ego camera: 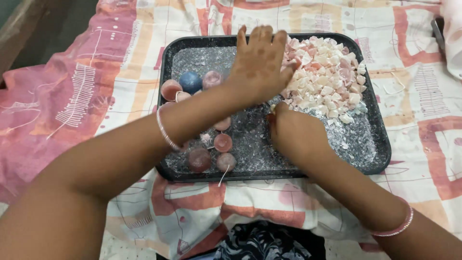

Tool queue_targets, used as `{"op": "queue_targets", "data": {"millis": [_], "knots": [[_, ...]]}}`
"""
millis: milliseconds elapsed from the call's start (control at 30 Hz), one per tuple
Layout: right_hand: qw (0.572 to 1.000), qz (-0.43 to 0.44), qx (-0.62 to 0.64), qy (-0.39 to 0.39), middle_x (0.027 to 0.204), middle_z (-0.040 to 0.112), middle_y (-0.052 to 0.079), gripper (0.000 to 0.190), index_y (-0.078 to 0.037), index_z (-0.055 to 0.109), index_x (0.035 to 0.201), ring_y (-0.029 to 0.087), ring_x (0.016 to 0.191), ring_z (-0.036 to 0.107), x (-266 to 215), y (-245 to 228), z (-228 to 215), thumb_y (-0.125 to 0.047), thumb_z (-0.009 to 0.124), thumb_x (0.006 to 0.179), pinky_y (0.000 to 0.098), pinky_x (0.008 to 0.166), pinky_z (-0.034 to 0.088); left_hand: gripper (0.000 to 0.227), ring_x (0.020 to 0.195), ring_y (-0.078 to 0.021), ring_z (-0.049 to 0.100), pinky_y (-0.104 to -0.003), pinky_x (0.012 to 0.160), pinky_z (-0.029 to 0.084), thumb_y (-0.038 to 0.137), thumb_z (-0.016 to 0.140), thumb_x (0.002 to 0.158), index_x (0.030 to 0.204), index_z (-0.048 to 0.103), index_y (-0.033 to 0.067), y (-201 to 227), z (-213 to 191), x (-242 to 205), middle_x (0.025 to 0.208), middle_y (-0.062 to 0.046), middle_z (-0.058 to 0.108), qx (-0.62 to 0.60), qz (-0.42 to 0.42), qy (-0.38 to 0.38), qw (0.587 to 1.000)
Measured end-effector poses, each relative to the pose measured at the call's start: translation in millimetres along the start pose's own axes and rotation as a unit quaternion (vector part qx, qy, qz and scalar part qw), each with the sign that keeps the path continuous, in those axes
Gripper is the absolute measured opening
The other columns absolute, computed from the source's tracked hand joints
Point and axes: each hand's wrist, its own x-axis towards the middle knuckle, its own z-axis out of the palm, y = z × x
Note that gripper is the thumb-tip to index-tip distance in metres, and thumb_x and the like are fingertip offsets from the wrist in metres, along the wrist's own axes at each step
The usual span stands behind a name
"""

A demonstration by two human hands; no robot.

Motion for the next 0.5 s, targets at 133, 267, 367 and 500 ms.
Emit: {"op": "queue_targets", "data": {"millis": [133, 267, 367, 500], "knots": [[0.999, -0.035, 0.005, 0.031, 0.076, 0.071, 0.025, 0.027, -0.004, 0.056, 0.111, 0.047, 0.07, 0.069, 7.5, 14.8, 7.4, -0.026, 0.049, 0.096, 0.06, 0.064, 0.053, 0.054, 0.127, -0.0352, 0.051, -0.057, 0.115, 0.026, 0.041, 0.064, 0.094, 0.13, 0.057, 0.001, 2.9, -21.3, -69.9, 0.129, -0.022, 0.059, -0.006, 0.101, 0.175, 0.979], [1.0, 0.017, -0.017, -0.018, 0.072, 0.071, 0.021, 0.03, -0.008, 0.055, 0.102, 0.042, 0.07, 0.071, 7.8, 6.2, 6.2, -0.036, 0.047, 0.102, 0.0564, 0.067, 0.055, 0.045, 0.111, -0.0323, 0.059, -0.051, 0.102, 0.034, 0.042, 0.067, 0.087, 0.111, 0.063, 0.0034, -15.2, -20.7, -81.3, 0.107, -0.017, 0.067, -0.054, 0.031, 0.027, 0.998], [1.0, 0.018, -0.01, -0.024, 0.068, 0.071, 0.018, 0.027, -0.008, 0.054, 0.1, 0.041, 0.067, 0.071, 13.3, 10.7, 4.3, -0.034, 0.048, 0.1, 0.0554, 0.063, 0.055, 0.041, 0.105, -0.0312, 0.061, -0.048, 0.099, 0.036, 0.038, 0.067, 0.088, 0.11, 0.063, 0.0051, -26.5, -11.1, -79.7, 0.102, -0.014, 0.069, -0.112, 0.023, -0.011, 0.993], [0.999, 0.013, 0.0, -0.045, 0.066, 0.07, 0.017, 0.03, -0.008, 0.054, 0.099, 0.04, 0.062, 0.071, 14.4, 19.3, -0.4, -0.038, 0.05, 0.1, 0.0524, 0.058, 0.056, 0.043, 0.102, -0.0299, 0.064, -0.047, 0.099, 0.038, 0.03, 0.069, 0.088, 0.122, 0.061, 0.0049, -31.1, -2.3, -87.5, 0.101, -0.014, 0.07, -0.158, 0.065, 0.026, 0.985]]}}
